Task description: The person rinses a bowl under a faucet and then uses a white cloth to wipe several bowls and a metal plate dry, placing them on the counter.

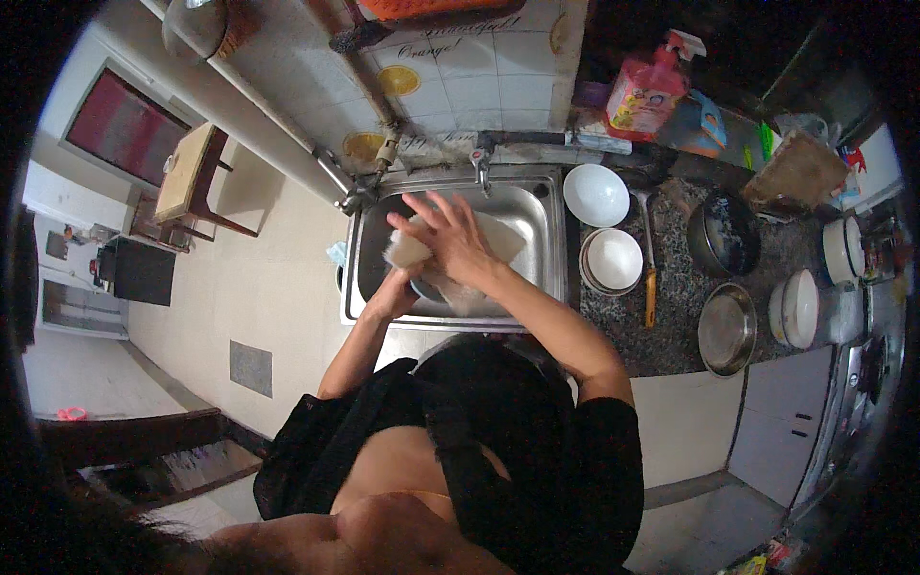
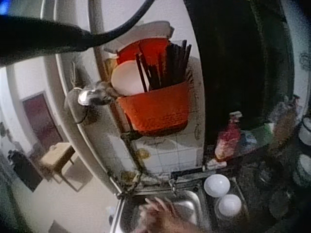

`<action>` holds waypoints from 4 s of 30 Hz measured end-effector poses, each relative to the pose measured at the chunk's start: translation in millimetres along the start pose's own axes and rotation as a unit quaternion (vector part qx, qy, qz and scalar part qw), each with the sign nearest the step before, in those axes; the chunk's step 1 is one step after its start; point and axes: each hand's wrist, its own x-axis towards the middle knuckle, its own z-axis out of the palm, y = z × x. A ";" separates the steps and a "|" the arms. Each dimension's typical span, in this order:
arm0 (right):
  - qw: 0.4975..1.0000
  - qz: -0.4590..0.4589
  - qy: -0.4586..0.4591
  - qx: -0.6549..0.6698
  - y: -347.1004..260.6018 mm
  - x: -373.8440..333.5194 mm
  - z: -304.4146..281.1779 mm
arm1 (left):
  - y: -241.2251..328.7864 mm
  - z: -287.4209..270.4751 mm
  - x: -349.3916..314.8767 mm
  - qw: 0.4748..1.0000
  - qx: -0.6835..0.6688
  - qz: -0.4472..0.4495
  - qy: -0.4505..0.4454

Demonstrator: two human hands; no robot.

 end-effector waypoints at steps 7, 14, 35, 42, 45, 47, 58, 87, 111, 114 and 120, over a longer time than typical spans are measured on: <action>0.853 0.347 0.056 0.385 19.7 -25.2 88.6 | 22.9 5.6 13.9 0.925 0.267 0.260 0.074; 0.455 0.491 -0.225 0.708 -29.7 -45.8 32.3 | 25.4 0.0 16.9 0.835 0.410 0.340 0.136; 0.824 0.189 -0.169 0.506 -21.7 -18.4 -26.9 | 8.5 -2.7 24.0 0.989 -0.071 0.053 -0.116; 0.961 -0.223 -0.164 0.000 -4.3 -17.9 -38.6 | 19.7 0.8 11.6 0.989 -0.029 -0.122 -0.073; 0.974 -0.170 -0.151 0.022 1.2 -23.4 -19.7 | 8.4 -8.0 17.3 0.992 -0.029 -0.080 -0.091; 0.991 -0.111 -0.079 0.016 -2.5 -20.0 -16.9 | 8.9 -9.2 19.2 0.994 -0.051 -0.046 -0.080; 0.279 0.542 0.109 0.785 -26.9 -37.8 28.6 | 2.1 12.4 31.7 0.873 0.389 0.295 0.005; 0.499 0.610 0.157 0.595 13.8 -350.8 -158.6 | -112.8 263.0 55.4 0.952 0.005 -0.204 -0.229; 0.424 0.577 0.377 0.588 216.2 -614.1 -164.9 | -155.7 233.5 115.4 0.522 0.810 0.191 -0.188; 0.385 0.555 0.442 0.590 205.7 -602.3 -167.5 | -147.1 237.7 117.4 0.512 0.826 0.145 -0.185; 0.347 0.521 0.444 0.642 115.8 -506.1 -208.5 | -142.5 215.7 129.9 0.586 0.741 0.232 -0.230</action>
